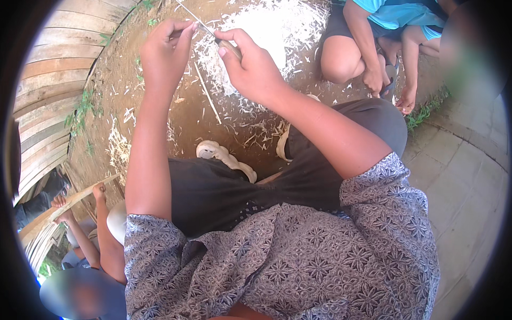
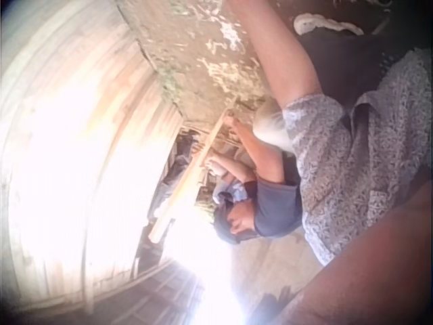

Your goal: The person sits on the ground and uses a knife to peel the outer layer off a thin bamboo stick. They hold the stick with their left hand and scrape downwards with the knife in their right hand, creating a pile of shavings on the ground.

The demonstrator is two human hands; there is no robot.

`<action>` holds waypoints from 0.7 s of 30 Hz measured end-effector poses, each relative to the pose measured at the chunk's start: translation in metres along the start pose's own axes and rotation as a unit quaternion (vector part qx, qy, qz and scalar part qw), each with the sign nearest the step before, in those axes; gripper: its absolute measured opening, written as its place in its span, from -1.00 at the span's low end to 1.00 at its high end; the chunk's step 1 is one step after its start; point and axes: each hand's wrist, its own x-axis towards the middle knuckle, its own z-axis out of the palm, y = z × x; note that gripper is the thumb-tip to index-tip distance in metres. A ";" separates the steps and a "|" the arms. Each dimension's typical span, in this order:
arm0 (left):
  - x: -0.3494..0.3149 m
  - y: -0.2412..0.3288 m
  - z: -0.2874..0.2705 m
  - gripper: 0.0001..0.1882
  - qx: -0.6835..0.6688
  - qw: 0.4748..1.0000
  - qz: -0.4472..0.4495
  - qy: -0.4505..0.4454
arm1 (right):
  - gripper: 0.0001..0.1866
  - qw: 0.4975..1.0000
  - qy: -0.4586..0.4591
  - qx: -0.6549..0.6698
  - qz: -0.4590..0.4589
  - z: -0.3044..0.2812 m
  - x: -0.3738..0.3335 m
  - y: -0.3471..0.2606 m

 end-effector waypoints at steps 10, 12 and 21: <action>0.001 0.007 -0.004 -0.84 0.005 0.996 -0.078 -0.031 | -0.64 1.000 -0.004 0.009 0.006 0.001 0.005 0.015; 0.005 0.005 0.000 -0.83 0.007 0.997 -0.077 -0.030 | -0.65 0.999 0.005 -0.012 0.034 0.000 0.007 0.035; 0.007 0.004 0.001 -0.88 -0.041 0.997 -0.056 0.013 | -0.63 0.998 0.014 0.034 0.055 -0.006 0.005 0.007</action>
